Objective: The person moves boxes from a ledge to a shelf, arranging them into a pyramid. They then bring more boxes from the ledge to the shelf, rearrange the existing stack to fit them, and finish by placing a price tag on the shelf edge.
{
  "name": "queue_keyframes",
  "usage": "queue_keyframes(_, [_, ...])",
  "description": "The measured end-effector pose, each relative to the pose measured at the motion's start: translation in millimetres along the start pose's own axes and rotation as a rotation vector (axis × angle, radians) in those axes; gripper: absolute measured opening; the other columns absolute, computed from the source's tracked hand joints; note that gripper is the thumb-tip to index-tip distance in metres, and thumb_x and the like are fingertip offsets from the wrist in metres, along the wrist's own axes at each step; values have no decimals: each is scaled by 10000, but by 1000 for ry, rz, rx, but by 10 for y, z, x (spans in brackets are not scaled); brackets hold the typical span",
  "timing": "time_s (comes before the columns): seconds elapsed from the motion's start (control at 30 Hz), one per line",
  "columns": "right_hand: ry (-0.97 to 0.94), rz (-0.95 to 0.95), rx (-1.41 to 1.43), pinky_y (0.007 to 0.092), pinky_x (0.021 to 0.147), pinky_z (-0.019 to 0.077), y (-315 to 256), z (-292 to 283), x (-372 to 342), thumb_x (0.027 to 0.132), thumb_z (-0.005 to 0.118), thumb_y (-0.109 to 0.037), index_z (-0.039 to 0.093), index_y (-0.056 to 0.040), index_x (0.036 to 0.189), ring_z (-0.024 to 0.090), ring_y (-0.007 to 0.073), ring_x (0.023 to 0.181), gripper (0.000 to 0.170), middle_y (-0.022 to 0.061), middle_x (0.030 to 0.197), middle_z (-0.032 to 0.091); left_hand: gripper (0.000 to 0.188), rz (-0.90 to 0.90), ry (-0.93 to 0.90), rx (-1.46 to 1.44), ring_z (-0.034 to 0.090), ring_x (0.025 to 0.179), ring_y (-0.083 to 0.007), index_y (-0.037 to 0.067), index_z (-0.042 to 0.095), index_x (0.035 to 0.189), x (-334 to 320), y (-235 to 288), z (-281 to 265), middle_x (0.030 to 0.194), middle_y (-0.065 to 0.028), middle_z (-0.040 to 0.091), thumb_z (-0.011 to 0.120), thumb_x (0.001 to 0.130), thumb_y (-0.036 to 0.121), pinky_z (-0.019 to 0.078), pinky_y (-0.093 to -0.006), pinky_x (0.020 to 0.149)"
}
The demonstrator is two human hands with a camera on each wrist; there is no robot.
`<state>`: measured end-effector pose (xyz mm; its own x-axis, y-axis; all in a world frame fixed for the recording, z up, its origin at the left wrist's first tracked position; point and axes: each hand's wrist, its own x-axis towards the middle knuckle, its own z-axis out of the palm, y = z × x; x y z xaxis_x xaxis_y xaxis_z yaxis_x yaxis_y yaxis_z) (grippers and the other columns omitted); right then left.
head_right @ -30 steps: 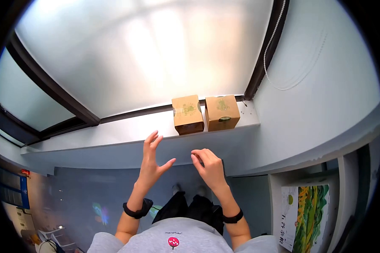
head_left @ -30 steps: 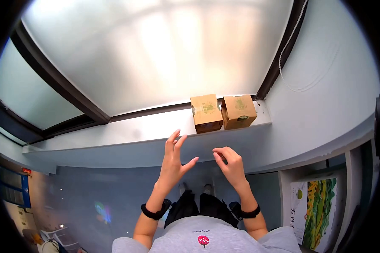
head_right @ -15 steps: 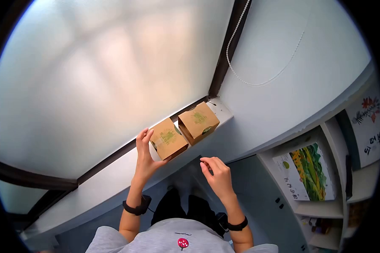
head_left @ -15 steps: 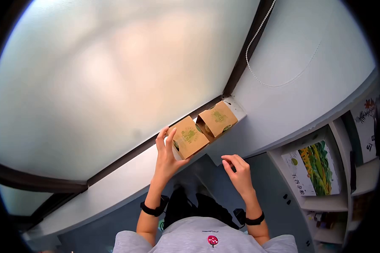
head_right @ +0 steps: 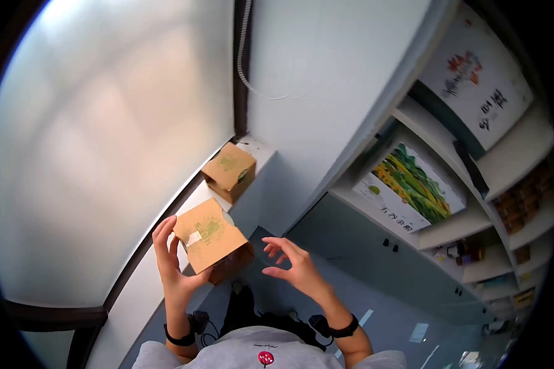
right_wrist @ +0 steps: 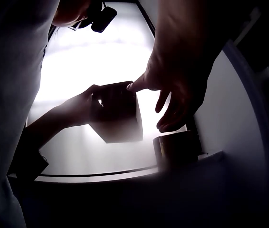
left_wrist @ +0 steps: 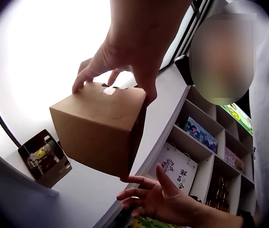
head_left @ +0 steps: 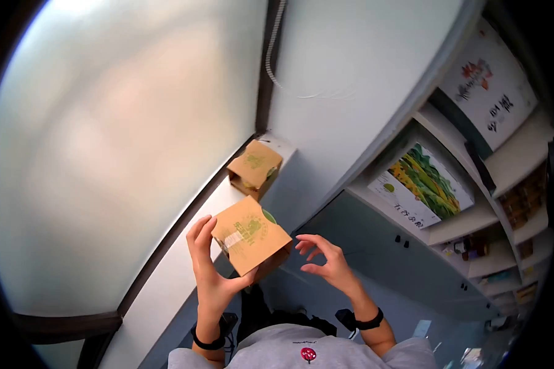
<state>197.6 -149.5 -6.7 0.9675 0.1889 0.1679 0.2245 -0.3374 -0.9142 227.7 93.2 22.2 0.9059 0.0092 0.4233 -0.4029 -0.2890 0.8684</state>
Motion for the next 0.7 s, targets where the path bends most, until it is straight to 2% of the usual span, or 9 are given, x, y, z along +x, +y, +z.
queue_keyframes(0.03, [18,-11,-14,287,707,501,23,-35,-122,792,741,-244,515,-85,1259,598,179,847,542,69,976,620,888,1,-30,-47,422,1207,-292,67,395,1336,-70,70,98,1308,-145,362,813,562,188,391,-417,985])
queue_keyframes(0.13, [168,-54,-147,300,711,509,-26,-202,-601,796,727,-218,569,-26,1158,626,194,798,439,105,972,636,874,9,-160,-223,425,1220,-274,57,404,1326,-343,297,489,1316,-124,361,812,573,229,393,-426,990])
queue_keyframes(0.23, [365,-68,-248,310,642,506,18,-530,-1345,819,713,-205,598,-5,938,617,202,722,260,86,847,624,873,7,-317,-265,416,1233,-274,72,414,1314,-694,646,1000,1313,-113,364,812,563,268,392,-428,987])
queue_keyframes(0.27, [426,-60,-323,327,646,515,35,-673,-1629,839,687,-280,565,-8,858,632,231,731,299,91,821,624,873,9,-362,-255,412,1237,-273,77,415,1312,-831,767,1192,1313,-109,365,811,561,278,392,-425,987])
queue_keyframes(0.33, [563,-5,-407,335,593,500,-26,-966,-2235,838,683,-263,556,-19,790,615,244,669,279,81,742,596,878,45,-484,-299,408,1227,-262,84,409,1316,-1098,1042,1644,1306,-94,368,803,558,289,381,-430,991])
queue_keyframes(0.47, [751,109,-629,353,531,478,10,-1386,-3466,837,658,-220,576,-36,749,590,260,594,219,78,674,578,877,101,-707,-339,405,1215,-246,87,417,1300,-1803,1632,2444,1301,-77,363,810,547,305,374,-431,984])
queue_keyframes(0.53, [852,134,-699,364,508,469,70,-1553,-4021,836,643,-197,585,-43,734,580,267,567,193,79,653,574,825,217,-817,-375,421,1197,-295,71,427,1282,-2125,1932,2836,1273,-133,368,817,564,181,429,-420,934])
queue_keyframes(0.6, [930,201,-755,373,485,469,28,-1683,-4558,837,627,-176,603,-37,758,585,267,539,161,82,643,596,811,321,-923,-361,427,1179,-315,64,433,1265,-2458,2218,3193,1260,-157,377,823,560,161,434,-406,927])
queue_keyframes(0.7, [1021,300,-833,373,458,464,-106,-1855,-5215,829,613,-121,611,-12,772,587,277,516,123,95,628,611,822,440,-1079,-368,399,1195,-354,70,420,1263,-2892,2660,3568,1277,-179,354,842,567,193,398,-446,966])
